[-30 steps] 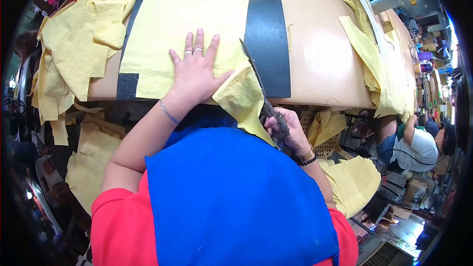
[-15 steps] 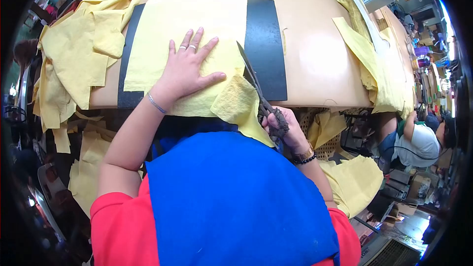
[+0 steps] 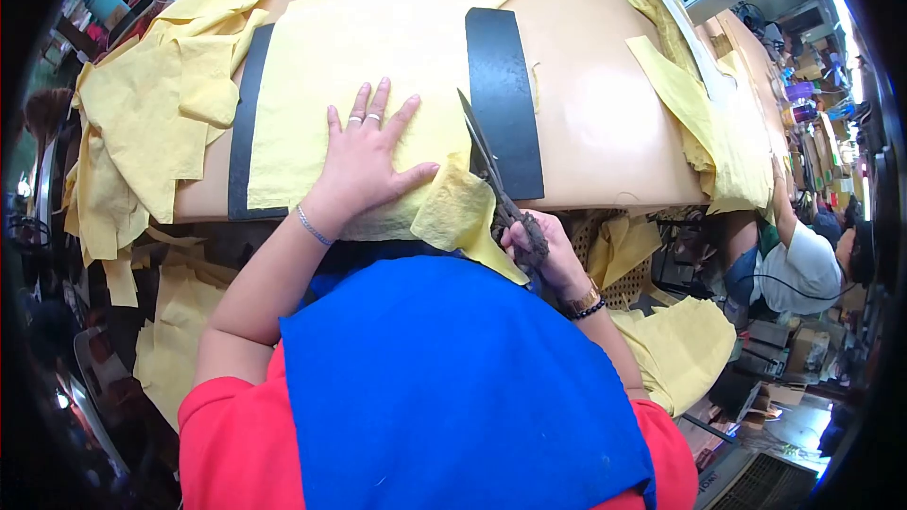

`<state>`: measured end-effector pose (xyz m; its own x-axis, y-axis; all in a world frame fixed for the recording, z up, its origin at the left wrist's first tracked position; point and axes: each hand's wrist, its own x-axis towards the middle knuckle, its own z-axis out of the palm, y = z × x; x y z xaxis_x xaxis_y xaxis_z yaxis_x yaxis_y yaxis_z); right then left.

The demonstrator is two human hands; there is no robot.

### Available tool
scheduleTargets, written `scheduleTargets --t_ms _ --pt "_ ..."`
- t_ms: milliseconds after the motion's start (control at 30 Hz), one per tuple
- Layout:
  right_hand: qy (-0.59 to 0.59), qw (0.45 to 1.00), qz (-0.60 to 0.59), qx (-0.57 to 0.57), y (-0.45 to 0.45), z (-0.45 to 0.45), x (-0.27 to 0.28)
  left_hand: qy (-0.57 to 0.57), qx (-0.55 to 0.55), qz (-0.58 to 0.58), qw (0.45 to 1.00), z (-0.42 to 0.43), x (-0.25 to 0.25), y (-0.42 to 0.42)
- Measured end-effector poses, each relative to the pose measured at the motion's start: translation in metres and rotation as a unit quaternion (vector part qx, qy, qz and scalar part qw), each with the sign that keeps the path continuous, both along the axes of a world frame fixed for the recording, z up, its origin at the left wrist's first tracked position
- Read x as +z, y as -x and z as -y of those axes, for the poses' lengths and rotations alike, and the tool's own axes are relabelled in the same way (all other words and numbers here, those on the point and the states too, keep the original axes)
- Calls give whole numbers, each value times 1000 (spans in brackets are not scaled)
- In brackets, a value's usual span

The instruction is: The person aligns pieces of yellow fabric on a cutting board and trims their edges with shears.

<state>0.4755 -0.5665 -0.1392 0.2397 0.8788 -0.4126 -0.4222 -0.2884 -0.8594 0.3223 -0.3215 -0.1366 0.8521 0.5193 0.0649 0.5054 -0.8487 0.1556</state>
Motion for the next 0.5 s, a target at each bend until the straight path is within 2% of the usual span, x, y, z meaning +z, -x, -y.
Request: scheduleTargets --t_ms 400,500 --pt "15 999 46 -2 2 4 6 0 0 -3 1000 5 1 -1" --pt "8 1000 14 -3 -1 1 5 -6 -6 -7 1000 10 -1 0"
